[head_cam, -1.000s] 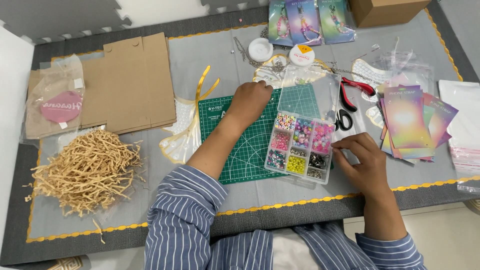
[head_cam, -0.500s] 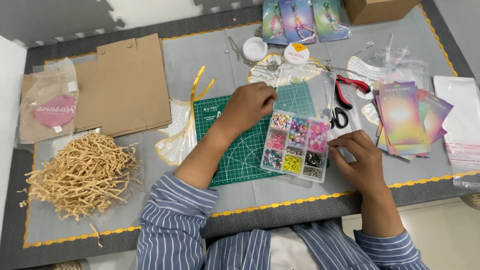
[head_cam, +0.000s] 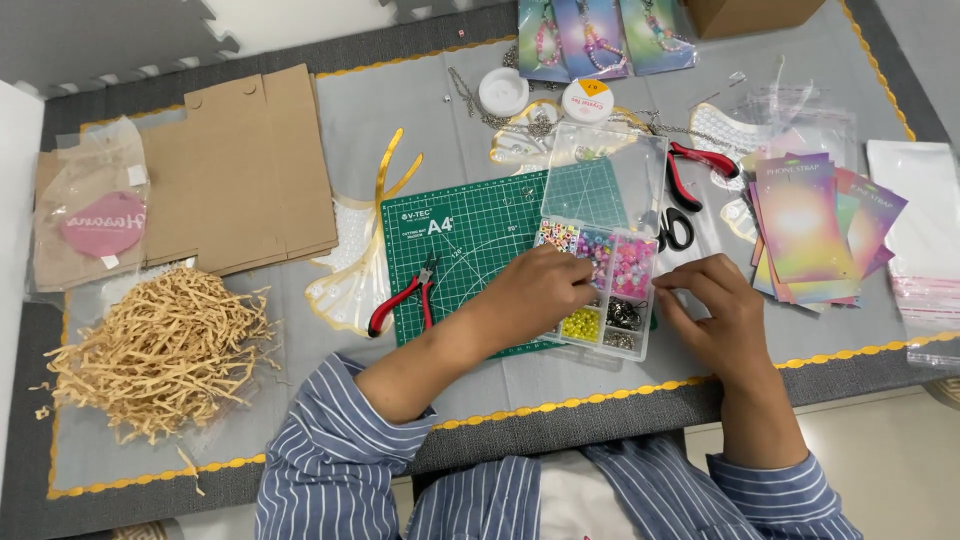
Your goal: Sorting and organizing small jewelry beads and components into a multi-compartment plastic box.
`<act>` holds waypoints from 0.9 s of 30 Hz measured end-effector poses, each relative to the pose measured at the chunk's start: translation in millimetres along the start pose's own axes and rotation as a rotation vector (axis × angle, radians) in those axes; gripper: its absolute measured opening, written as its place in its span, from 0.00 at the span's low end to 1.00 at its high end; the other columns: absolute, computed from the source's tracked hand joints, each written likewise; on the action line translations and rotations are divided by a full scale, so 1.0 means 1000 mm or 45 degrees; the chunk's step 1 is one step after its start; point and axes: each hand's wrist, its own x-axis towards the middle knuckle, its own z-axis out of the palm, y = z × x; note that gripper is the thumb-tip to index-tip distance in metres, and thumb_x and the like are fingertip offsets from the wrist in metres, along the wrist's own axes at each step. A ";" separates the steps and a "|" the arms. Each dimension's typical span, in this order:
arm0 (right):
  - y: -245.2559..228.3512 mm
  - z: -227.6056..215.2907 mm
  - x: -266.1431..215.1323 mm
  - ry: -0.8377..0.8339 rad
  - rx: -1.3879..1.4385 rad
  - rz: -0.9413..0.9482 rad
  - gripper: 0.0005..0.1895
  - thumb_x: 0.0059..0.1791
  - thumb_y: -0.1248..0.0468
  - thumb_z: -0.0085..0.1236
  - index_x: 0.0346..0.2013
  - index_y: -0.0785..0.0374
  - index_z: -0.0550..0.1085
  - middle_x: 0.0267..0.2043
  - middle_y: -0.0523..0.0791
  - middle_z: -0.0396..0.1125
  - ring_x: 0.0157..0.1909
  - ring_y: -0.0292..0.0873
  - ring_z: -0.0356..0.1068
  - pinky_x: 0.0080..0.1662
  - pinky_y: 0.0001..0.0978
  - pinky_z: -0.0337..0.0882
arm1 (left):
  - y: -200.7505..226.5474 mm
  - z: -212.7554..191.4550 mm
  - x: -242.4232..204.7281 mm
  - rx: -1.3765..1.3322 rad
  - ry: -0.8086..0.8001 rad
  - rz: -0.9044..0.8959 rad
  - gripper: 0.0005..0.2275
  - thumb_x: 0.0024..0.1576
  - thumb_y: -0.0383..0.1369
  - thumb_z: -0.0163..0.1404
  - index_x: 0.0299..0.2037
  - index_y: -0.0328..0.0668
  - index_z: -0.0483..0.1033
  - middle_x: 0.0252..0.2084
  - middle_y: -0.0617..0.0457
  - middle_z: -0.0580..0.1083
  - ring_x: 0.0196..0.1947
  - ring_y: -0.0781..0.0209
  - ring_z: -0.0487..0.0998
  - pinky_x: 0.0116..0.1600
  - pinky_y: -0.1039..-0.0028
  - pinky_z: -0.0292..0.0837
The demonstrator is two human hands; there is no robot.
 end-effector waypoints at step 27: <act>0.027 0.152 0.180 -0.981 -0.763 -0.088 0.08 0.41 0.56 0.64 0.34 0.47 0.82 0.33 0.38 0.75 0.47 0.47 0.74 0.57 0.56 0.61 | -0.114 0.027 -0.030 0.457 0.049 -0.613 0.01 0.55 0.23 0.54 0.34 0.36 0.78 0.28 0.51 0.72 0.27 0.56 0.76 0.33 0.70 0.71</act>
